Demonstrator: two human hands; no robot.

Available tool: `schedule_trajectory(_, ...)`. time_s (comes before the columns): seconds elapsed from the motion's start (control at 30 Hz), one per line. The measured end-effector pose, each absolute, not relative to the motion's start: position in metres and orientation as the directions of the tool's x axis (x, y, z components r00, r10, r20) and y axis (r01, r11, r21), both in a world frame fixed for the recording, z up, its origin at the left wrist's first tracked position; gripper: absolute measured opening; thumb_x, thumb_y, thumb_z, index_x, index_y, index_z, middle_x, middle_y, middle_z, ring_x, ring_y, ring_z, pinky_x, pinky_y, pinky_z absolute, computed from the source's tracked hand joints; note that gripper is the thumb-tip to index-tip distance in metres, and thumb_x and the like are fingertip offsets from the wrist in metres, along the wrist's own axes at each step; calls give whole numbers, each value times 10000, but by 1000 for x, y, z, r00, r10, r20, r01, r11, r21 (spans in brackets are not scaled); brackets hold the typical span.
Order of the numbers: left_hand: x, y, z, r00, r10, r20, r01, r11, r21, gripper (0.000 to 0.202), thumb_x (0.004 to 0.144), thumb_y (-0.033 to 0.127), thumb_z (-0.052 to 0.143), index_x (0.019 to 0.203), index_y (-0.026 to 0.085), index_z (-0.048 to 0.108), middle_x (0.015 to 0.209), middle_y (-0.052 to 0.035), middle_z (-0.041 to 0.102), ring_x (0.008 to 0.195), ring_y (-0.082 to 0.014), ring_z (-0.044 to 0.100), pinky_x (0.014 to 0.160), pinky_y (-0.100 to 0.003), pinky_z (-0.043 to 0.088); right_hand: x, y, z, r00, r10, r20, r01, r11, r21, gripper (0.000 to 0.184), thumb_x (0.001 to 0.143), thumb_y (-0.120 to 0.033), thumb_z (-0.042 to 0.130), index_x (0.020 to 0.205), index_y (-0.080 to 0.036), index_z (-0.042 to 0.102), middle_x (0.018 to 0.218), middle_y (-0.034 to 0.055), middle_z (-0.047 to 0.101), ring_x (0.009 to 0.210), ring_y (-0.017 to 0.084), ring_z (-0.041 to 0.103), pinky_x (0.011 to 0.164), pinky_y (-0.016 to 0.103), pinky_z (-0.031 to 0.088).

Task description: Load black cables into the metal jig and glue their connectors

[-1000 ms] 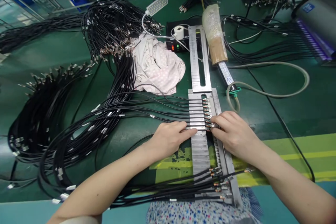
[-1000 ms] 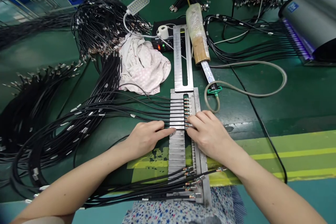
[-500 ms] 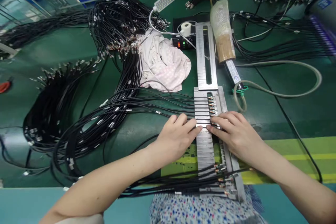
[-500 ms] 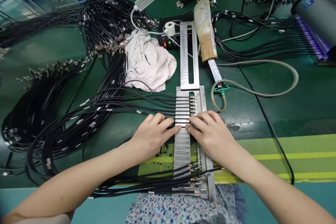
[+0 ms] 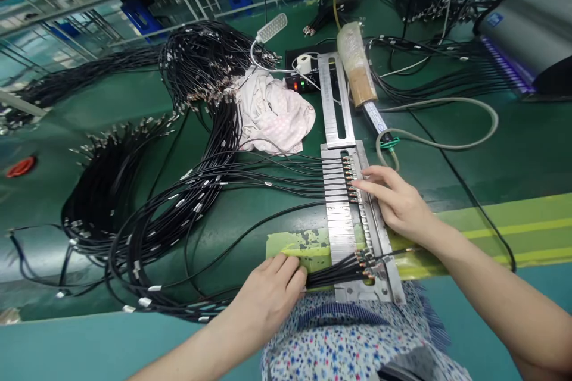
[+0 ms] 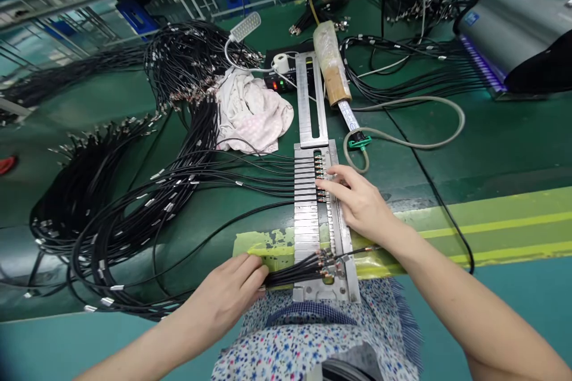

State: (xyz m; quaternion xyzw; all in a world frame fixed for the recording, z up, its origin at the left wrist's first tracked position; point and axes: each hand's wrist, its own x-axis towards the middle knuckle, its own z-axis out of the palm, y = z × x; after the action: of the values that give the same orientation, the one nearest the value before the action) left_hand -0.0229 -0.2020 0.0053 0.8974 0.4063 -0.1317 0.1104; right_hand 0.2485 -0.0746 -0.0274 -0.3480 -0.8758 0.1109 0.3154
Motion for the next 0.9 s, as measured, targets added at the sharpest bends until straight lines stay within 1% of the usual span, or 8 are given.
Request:
schedule_trajectory(0.07, -22, -193, 9, 664, 646, -375, 728, -674, 127, 182, 837, 45, 415, 954, 156, 499, 870, -45, 546, 736, -185, 526, 637, -311, 473, 249, -74, -26, -563, 678, 472, 532, 734, -422, 474, 783, 28, 358, 1146, -209, 551, 1176, 118, 475, 998, 190, 544, 833, 383, 508)
schedule_trajectory(0.13, -21, -179, 15, 687, 614, -388, 697, -708, 115, 245, 801, 5, 402, 979, 153, 483, 880, -47, 541, 713, -175, 520, 607, -290, 471, 250, -73, -27, -557, 681, 475, 517, 732, -443, 452, 790, 20, 365, 1132, -205, 559, 1159, 114, 494, 1025, 193, 542, 847, 386, 506)
schedule_trajectory(0.23, -21, -155, 18, 734, 594, -328, 631, -776, 6, 281, 821, 38, 401, 1074, 148, 449, 925, -66, 537, 749, -191, 519, 629, -304, 471, 254, -72, -30, -540, 692, 479, 506, 721, -473, 428, 790, 15, 378, 1102, -199, 579, 1112, 103, 539, 1031, 190, 548, 853, 382, 504)
schedule_trajectory(0.33, -20, -135, 14, 749, 589, -305, 605, -795, -47, 208, 876, 97, 379, 1057, 163, 457, 933, -64, 537, 761, -189, 521, 628, -291, 456, 256, -71, -31, -519, 708, 478, 490, 705, -512, 406, 798, 1, 384, 1074, -205, 600, 1068, 85, 579, 1002, 180, 569, 847, 371, 507)
schedule_trajectory(0.4, -18, -127, 13, 734, 597, -324, 636, -772, 17, 131, 919, 195, 382, 1003, 165, 478, 916, -57, 542, 756, -182, 530, 616, -276, 445, 258, -70, -30, -504, 723, 473, 476, 689, -546, 387, 807, -14, 387, 1051, -211, 614, 1045, 75, 600, 973, 172, 585, 828, 358, 515)
schedule_trajectory(0.53, -15, -119, 15, 702, 613, -363, 709, -650, 274, 284, 947, 396, 345, 957, 167, 512, 895, -45, 579, 805, -185, 559, 680, -281, 440, 260, -69, -27, -478, 742, 470, 459, 668, -587, 346, 815, -36, 395, 987, -212, 639, 983, 61, 631, 927, 164, 602, 806, 344, 522)
schedule_trajectory(0.73, -11, -108, 13, 639, 713, -288, 730, -444, 519, 244, 936, 265, 366, 777, 181, 531, 798, -6, 572, 747, -142, 527, 686, -243, 402, 262, -68, -26, -499, 728, 470, 440, 680, -587, 340, 803, -31, 394, 943, -207, 650, 921, 54, 648, 892, 166, 600, 796, 349, 516)
schedule_trajectory(0.9, -7, -100, 9, 506, 831, -232, 733, -273, 623, 144, 895, 230, 426, 827, 194, 548, 767, 20, 591, 707, -126, 532, 650, -229, 394, 261, -68, -25, -501, 735, 457, 447, 671, -591, 330, 807, -31, 391, 937, -195, 646, 913, 59, 650, 879, 163, 601, 783, 342, 516)
